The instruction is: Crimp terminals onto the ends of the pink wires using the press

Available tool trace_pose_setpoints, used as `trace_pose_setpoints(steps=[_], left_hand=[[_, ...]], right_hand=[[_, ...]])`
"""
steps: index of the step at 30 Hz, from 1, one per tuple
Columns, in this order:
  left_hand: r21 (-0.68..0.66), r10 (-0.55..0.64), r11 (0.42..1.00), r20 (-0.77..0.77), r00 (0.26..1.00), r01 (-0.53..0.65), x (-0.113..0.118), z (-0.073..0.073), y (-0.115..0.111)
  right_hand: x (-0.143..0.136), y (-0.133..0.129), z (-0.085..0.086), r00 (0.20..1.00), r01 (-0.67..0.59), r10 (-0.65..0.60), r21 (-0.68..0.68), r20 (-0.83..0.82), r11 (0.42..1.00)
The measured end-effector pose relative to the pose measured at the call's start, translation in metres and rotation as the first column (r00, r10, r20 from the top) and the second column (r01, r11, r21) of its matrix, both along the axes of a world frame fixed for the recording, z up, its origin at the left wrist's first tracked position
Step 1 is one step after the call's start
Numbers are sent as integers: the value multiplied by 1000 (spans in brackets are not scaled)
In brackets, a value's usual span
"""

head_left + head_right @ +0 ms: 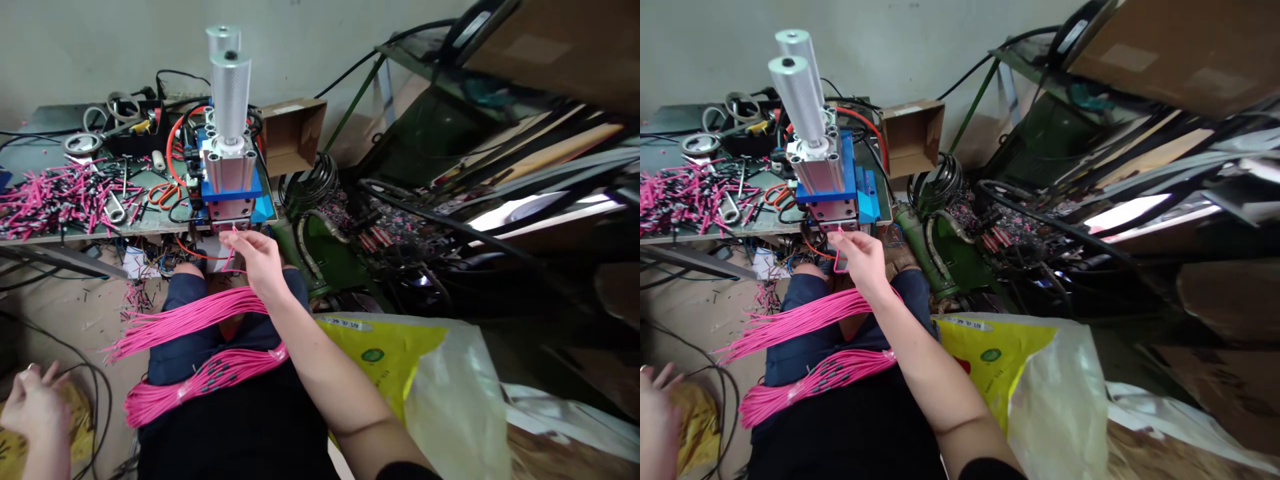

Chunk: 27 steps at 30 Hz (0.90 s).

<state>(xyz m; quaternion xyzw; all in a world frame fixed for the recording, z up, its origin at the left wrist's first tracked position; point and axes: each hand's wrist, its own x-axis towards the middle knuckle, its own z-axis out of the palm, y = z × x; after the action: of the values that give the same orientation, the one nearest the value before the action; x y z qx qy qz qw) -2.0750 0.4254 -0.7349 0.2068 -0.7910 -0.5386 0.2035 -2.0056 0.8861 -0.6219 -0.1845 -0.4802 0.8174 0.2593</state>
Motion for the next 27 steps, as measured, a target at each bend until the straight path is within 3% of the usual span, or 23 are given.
trace_pose_setpoints(steps=[3,8,13,18,21,24,27], left_hand=[[50,171,984,-30,985,-170,-1,5,1],[-37,100,994,-133,986,-106,-2,24,10],[-177,61,977,-287,956,-116,6,59,39],[-330,-172,944,-568,805,-31,21,96,84],[-405,-314,913,-643,699,38,31,117,114],[-373,-326,926,-704,631,63,44,134,143],[-304,-279,950,-729,625,69,60,145,159]], right_hand=[[12,-9,-5,1000,-27,26,101,11,994],[22,-17,-4,999,-35,35,180,7,983],[26,-22,3,998,-62,63,189,0,980],[31,-37,14,989,-145,148,235,5,961],[28,-48,12,987,-158,158,293,24,943],[20,-52,3,994,-108,111,388,14,915],[17,-46,-5,998,-41,63,515,-25,856]])
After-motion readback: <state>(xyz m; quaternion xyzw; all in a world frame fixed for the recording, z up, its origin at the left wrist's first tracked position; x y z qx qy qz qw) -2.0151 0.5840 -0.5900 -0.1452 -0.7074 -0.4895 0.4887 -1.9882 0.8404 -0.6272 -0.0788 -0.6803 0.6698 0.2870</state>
